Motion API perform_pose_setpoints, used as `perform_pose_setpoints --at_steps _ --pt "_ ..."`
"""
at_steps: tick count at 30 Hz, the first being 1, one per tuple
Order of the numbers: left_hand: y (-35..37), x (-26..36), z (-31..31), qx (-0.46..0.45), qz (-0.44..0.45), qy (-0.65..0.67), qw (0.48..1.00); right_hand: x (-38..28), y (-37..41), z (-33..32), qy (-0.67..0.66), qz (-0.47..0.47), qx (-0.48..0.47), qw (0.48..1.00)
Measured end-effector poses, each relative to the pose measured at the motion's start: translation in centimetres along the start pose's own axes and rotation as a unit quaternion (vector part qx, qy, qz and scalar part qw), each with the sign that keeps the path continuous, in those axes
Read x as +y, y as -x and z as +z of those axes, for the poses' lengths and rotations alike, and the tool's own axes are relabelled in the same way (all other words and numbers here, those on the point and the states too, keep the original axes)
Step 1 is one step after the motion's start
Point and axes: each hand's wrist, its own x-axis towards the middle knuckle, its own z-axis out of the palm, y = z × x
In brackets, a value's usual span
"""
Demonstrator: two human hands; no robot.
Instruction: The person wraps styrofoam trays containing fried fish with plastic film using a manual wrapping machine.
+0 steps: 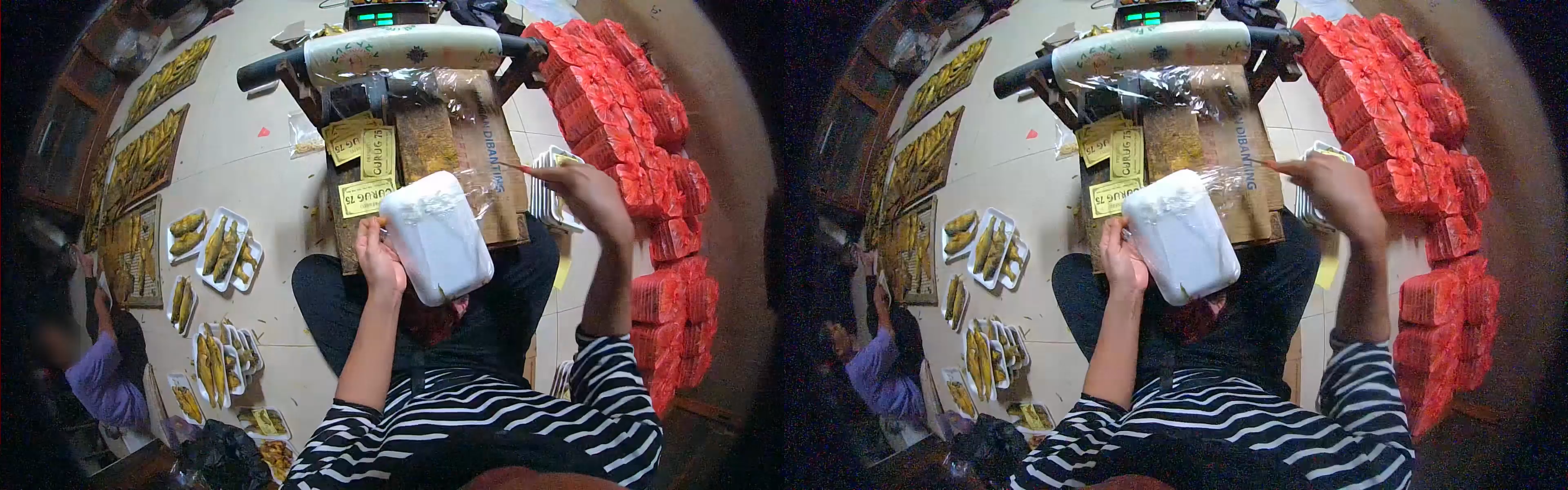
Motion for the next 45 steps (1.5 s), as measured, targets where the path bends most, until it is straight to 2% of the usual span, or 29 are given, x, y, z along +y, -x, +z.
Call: perform_pose_setpoints --at_steps 2,3,4,5,6,7,9,12,15,16,17,19,21,22,23,26,28,29,30,31,32,33,35,37,38,41,43,44,45 --pt "0.0 -0.6 0.5 0.048 0.000 0.025 0.999 2.9 0.3 2.7 -0.022 0.025 -0.013 0.999" --pt "-0.2 -0.9 0.5 0.045 0.001 0.028 0.999 1.8 0.2 4.1 -0.169 0.056 -0.044 0.983" --pt "-0.5 -1.2 0.3 0.041 0.002 0.031 0.999 2.7 -0.6 9.3 -0.294 -0.010 0.032 0.955" --pt "-0.7 -1.3 0.2 0.039 0.005 0.035 0.999 1.2 -0.3 11.3 -0.324 -0.036 0.076 0.942" --pt "-0.7 -1.1 0.2 0.022 0.002 0.032 0.999 0.0 -0.3 12.9 -0.363 -0.015 0.076 0.928" --pt "-0.7 -1.1 0.3 0.027 -0.005 0.043 0.999 -0.9 -1.0 15.2 -0.309 -0.077 0.214 0.923" --pt "-0.7 -0.9 0.2 0.039 -0.017 0.062 0.997 -2.8 -1.6 15.7 -0.258 -0.064 0.325 0.908" --pt "-1.2 -1.8 -1.2 0.004 -0.006 0.061 0.998 -3.9 -3.6 14.8 -0.530 -0.082 0.229 0.812" --pt "-0.5 -0.6 0.4 0.023 -0.042 -0.007 0.999 -6.2 -5.2 10.6 -0.300 -0.228 0.309 0.873" --pt "-0.4 -0.7 0.7 -0.008 -0.024 0.014 1.000 -7.5 -6.4 10.4 -0.236 -0.272 0.235 0.903" --pt "-0.2 -0.8 0.7 -0.024 0.021 -0.061 0.998 -9.0 -7.6 10.2 -0.169 -0.312 0.158 0.921" --pt "-0.1 -0.9 0.6 -0.062 0.110 -0.208 0.970 -12.0 -10.5 11.6 -0.225 -0.354 0.206 0.884" --pt "-0.5 -0.5 -0.1 -0.069 0.113 -0.228 0.965 -14.0 -11.4 12.8 -0.303 -0.386 0.135 0.861" --pt "0.1 0.2 0.5 -0.063 0.089 -0.212 0.971 -13.8 -10.6 10.5 -0.305 -0.349 0.087 0.882" --pt "0.6 0.8 1.5 -0.060 0.062 -0.196 0.977 -12.7 -9.9 9.8 -0.324 -0.344 0.135 0.871" --pt "3.1 3.3 5.4 -0.147 0.058 -0.247 0.956 -5.8 -5.3 10.5 -0.409 -0.277 0.277 0.824" --pt "4.9 3.6 6.7 -0.231 0.024 -0.330 0.915 -0.6 0.3 11.3 -0.568 -0.090 0.246 0.780" --pt "6.4 4.0 7.9 -0.359 0.018 -0.402 0.842 1.9 3.4 12.2 -0.675 0.041 0.116 0.728" --pt "7.9 3.8 9.1 -0.478 0.013 -0.458 0.749 4.2 6.5 13.8 -0.728 -0.009 0.055 0.683" --pt "9.7 2.0 10.4 -0.572 0.074 -0.426 0.697 6.6 10.5 17.3 -0.816 0.145 -0.065 0.556" --pt "11.3 0.6 10.9 -0.658 0.050 -0.423 0.621 8.7 14.3 20.2 -0.818 0.191 -0.109 0.531" --pt "12.9 -1.6 10.7 -0.743 0.111 -0.425 0.505 9.6 17.3 21.8 -0.818 0.233 -0.154 0.502" --pt "16.0 -4.1 10.6 -0.758 0.167 -0.482 0.406 9.2 20.8 21.1 -0.850 0.154 -0.099 0.494" --pt "17.0 -5.5 10.9 -0.708 0.168 -0.542 0.421 10.0 23.2 23.1 -0.833 0.243 0.009 0.497" --pt "16.8 -5.4 11.3 -0.702 0.111 -0.539 0.453 10.5 24.5 24.7 -0.818 0.286 0.062 0.495" --pt "14.5 -4.0 11.8 -0.665 0.105 -0.555 0.488 14.1 26.3 33.6 -0.800 0.344 0.277 0.407" --pt "11.4 -2.1 10.6 -0.580 0.157 -0.603 0.524 18.6 27.9 42.0 -0.780 0.380 0.303 0.393" --pt "9.4 -0.8 9.0 -0.503 0.156 -0.624 0.577 18.5 27.4 42.4 -0.795 0.373 0.306 0.368" --pt "7.4 1.0 6.6 -0.417 0.162 -0.640 0.625 20.7 28.6 46.7 -0.717 0.442 0.295 0.452"
